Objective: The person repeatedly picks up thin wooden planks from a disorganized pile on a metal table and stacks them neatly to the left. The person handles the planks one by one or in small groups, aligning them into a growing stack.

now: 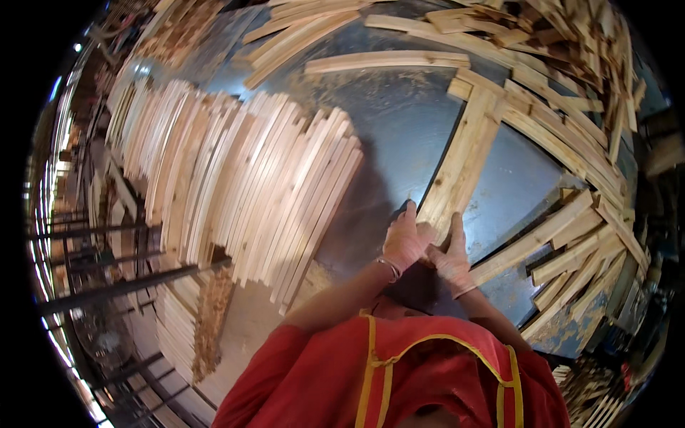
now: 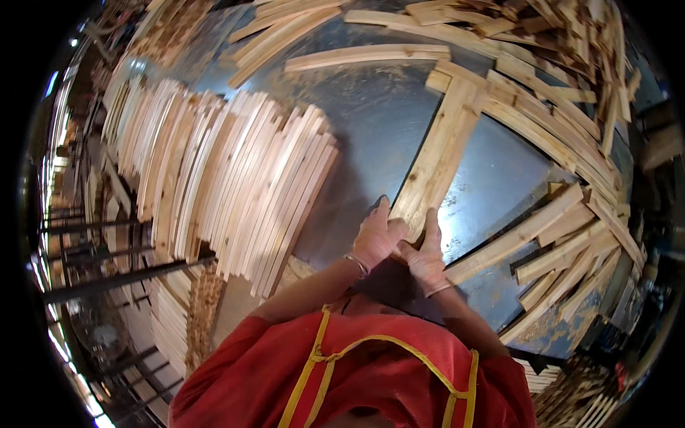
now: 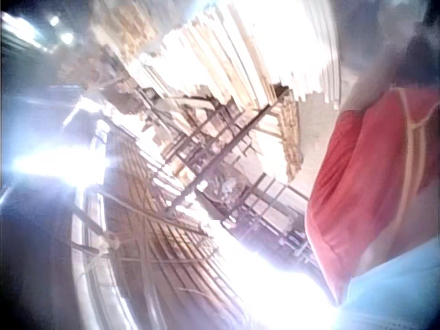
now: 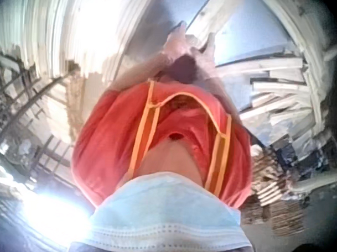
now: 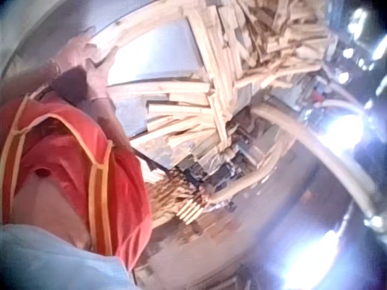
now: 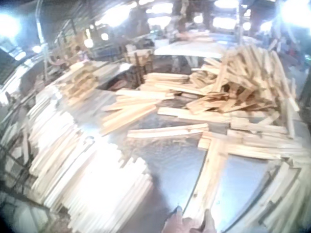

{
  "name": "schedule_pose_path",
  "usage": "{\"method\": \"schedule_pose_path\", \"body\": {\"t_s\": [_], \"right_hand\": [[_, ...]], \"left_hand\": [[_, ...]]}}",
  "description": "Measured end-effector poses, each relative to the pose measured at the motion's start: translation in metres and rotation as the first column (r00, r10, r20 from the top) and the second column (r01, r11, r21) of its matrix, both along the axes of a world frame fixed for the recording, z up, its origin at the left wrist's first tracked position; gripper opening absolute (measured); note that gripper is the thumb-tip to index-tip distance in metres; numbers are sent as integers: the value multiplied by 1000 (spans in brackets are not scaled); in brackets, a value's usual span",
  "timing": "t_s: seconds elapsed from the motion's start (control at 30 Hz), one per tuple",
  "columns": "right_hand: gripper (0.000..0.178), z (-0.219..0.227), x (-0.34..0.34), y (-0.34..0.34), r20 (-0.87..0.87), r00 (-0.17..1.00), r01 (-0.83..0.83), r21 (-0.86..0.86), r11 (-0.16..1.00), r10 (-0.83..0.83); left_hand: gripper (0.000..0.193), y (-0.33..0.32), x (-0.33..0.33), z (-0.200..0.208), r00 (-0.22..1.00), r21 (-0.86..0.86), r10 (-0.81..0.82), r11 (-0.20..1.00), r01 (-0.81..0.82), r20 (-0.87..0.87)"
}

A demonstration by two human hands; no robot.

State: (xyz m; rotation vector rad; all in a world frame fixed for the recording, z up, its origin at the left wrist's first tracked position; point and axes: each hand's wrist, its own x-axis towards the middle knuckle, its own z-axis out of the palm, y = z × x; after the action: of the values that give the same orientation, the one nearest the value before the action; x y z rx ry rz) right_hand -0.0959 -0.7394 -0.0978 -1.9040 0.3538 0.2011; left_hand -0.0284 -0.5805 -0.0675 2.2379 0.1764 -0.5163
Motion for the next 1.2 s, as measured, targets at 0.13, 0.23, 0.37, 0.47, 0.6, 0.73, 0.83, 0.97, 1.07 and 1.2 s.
{"method": "schedule_pose_path", "body": {"t_s": [0.13,0.23,0.37,0.47,0.6,0.73,0.83,0.97,1.07,1.2], "right_hand": [[104,44,-17,34,-200,954,299,584,755,-223],[94,76,-1,28,-367,927,265,513,817,-70],[69,47,0,61,-297,945,25,481,877,136],[83,107,-5,134,-552,771,-361,32,932,318],[60,-36,-55,203,-70,803,-579,142,803,592],[53,1,16,207,-116,768,-635,-5,773,630],[58,91,54,115,-164,898,-436,-460,773,409],[74,65,2,-82,176,961,238,-918,318,-212],[84,43,-40,-115,-270,882,6,-813,582,-387],[92,62,-35,-23,-406,914,-217,-495,841,-4]], "left_hand": [[65,59,-9,-8,962,-469,-82,882,-51,-260],[54,84,-37,6,956,-379,-32,921,-85,-292],[39,128,-75,48,997,57,-31,998,35,-68],[41,186,-107,64,986,170,-144,973,156,-81],[54,220,-130,57,921,466,-319,865,187,223],[62,222,-113,73,860,400,-300,908,125,413],[68,224,-111,68,838,323,-286,936,140,465],[74,202,-110,63,776,340,-436,891,300,456],[69,165,-92,61,738,324,-553,831,453,386],[90,109,-73,40,715,356,-634,767,533,294]]}}
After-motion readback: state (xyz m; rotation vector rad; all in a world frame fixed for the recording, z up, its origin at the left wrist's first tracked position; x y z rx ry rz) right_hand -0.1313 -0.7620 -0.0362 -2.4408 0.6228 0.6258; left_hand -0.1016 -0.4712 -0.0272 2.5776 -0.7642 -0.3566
